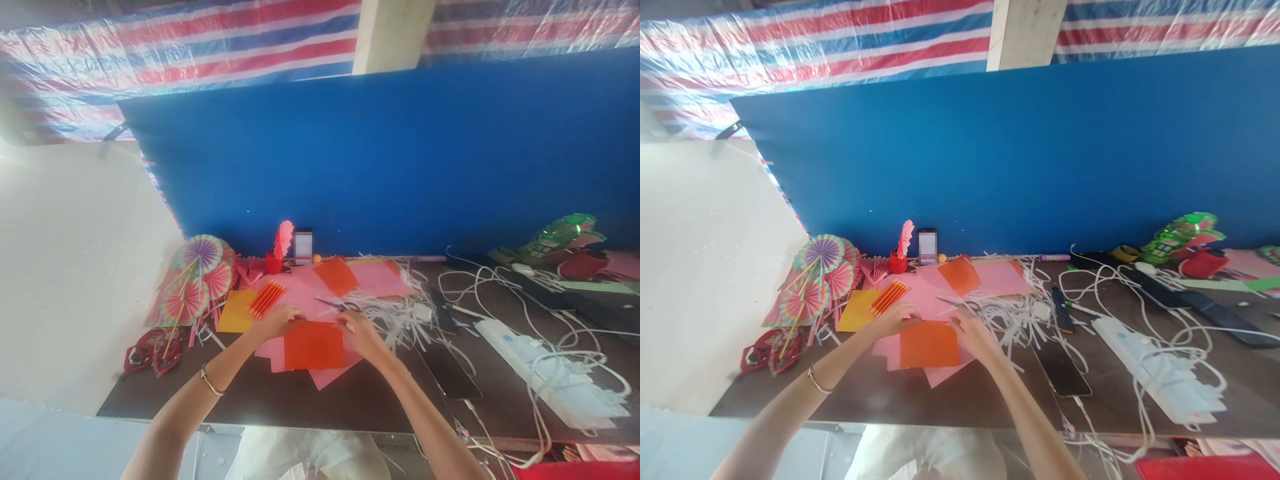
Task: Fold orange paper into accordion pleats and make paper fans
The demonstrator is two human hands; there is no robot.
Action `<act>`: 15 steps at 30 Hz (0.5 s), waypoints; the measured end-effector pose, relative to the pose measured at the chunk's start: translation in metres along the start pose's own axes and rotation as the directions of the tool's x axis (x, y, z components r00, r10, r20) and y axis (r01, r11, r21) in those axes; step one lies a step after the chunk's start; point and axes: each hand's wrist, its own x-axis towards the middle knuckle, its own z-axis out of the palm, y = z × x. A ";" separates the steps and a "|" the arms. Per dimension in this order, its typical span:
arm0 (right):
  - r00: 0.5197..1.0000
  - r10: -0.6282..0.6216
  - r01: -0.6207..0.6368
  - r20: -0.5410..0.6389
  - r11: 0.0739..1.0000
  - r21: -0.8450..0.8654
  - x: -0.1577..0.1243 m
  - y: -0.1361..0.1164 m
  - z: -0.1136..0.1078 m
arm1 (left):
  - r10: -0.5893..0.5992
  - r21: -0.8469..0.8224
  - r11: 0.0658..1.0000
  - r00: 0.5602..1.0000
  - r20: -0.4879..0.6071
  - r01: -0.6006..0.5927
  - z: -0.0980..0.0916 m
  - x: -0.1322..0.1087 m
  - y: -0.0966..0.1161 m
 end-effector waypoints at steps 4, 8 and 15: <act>0.992 0.043 -0.048 0.117 0.998 0.042 0.005 -0.014 -0.016 | 0.019 -0.081 0.997 0.998 0.065 -0.013 -0.016 -0.001 0.011; 0.984 0.042 -0.049 0.173 0.998 0.040 0.008 -0.025 -0.030 | 0.008 -0.168 0.986 0.990 0.138 0.016 -0.027 -0.004 0.016; 0.975 -0.044 0.051 0.216 0.998 -0.027 0.019 -0.025 -0.038 | -0.027 -0.157 0.985 0.971 0.239 0.066 -0.049 -0.007 0.013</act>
